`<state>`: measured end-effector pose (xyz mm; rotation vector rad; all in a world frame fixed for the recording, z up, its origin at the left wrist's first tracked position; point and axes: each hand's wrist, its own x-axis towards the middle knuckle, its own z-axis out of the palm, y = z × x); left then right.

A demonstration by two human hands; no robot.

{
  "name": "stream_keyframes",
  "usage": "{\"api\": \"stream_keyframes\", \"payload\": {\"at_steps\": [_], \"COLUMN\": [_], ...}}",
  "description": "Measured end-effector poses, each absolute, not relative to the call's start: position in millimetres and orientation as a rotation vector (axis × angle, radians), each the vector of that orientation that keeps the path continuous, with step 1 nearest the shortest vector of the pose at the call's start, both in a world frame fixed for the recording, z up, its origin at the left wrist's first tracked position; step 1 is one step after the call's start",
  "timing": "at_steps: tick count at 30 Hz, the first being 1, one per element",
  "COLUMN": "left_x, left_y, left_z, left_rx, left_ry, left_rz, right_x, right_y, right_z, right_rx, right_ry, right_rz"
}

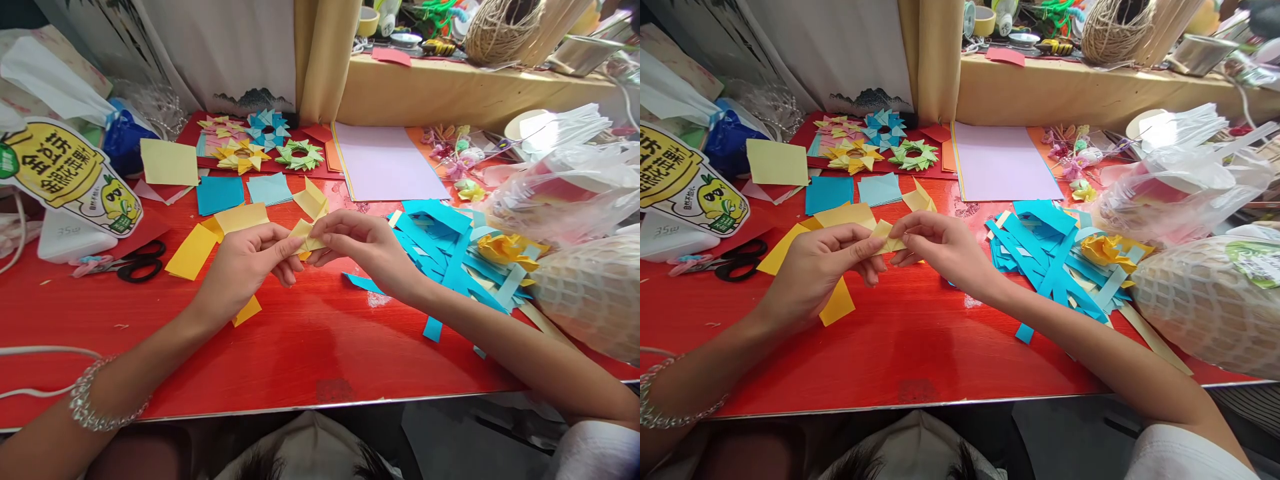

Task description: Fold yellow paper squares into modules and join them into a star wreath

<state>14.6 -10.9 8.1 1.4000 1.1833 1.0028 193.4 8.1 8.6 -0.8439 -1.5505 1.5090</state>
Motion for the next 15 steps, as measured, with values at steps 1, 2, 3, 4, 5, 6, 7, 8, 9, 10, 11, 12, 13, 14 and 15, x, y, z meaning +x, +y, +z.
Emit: {"api": "stream_keyframes", "payload": {"at_steps": [1, 2, 3, 4, 5, 6, 7, 8, 9, 10, 11, 12, 13, 14, 15], "left_x": [14.4, 14.2, 14.2, 14.4, 14.6, 15.0, 15.3, 15.5, 15.6, 15.5, 15.2, 14.8, 14.2, 13.6, 12.9], "left_y": [-11.5, -12.1, -12.7, -13.2, -13.8, -14.2, -14.6, -15.0, -15.2, -15.3, -15.2, -14.9, -14.5, -13.8, -13.0], "left_z": [8.8, 9.7, 10.6, 11.6, 12.5, 13.4, 14.1, 14.7, 15.0, 15.1, 15.1, 15.0, 15.0, 15.0, 14.9], "left_rx": [1.410, 1.422, 1.437, 1.455, 1.475, 1.495, 1.512, 1.526, 1.534, 1.540, 1.547, 1.567, 1.603, 1.655, 1.714], "left_ry": [1.187, 1.192, 1.200, 1.210, 1.219, 1.226, 1.228, 1.226, 1.223, 1.218, 1.214, 1.218, 1.233, 1.258, 1.290], "left_rz": [1.006, 1.009, 1.008, 1.001, 0.990, 0.973, 0.953, 0.935, 0.921, 0.909, 0.899, 0.886, 0.875, 0.867, 0.867], "right_x": [193.3, 193.2, 193.1, 192.9, 192.6, 192.3, 192.0, 191.8, 191.7, 191.9, 192.2, 192.7, 193.2, 193.7, 194.1], "right_y": [7.5, 7.1, 6.8, 6.6, 6.3, 5.9, 5.4, 4.7, 4.0, 3.4, 2.8, 2.5, 2.5, 2.8, 3.4], "right_z": [8.7, 8.7, 8.6, 8.5, 8.5, 8.7, 9.0, 9.5, 10.1, 10.6, 11.0, 11.0, 10.8, 10.4, 9.7], "right_rx": [-0.847, -0.850, -0.856, -0.865, -0.878, -0.894, -0.908, -0.918, -0.920, -0.916, -0.908, -0.901, -0.895, -0.891, -0.888], "right_ry": [-1.542, -1.533, -1.531, -1.534, -1.541, -1.554, -1.565, -1.575, -1.588, -1.602, -1.618, -1.632, -1.646, -1.660, -1.667], "right_rz": [1.510, 1.514, 1.526, 1.541, 1.558, 1.572, 1.576, 1.570, 1.555, 1.536, 1.518, 1.501, 1.482, 1.461, 1.441]}}
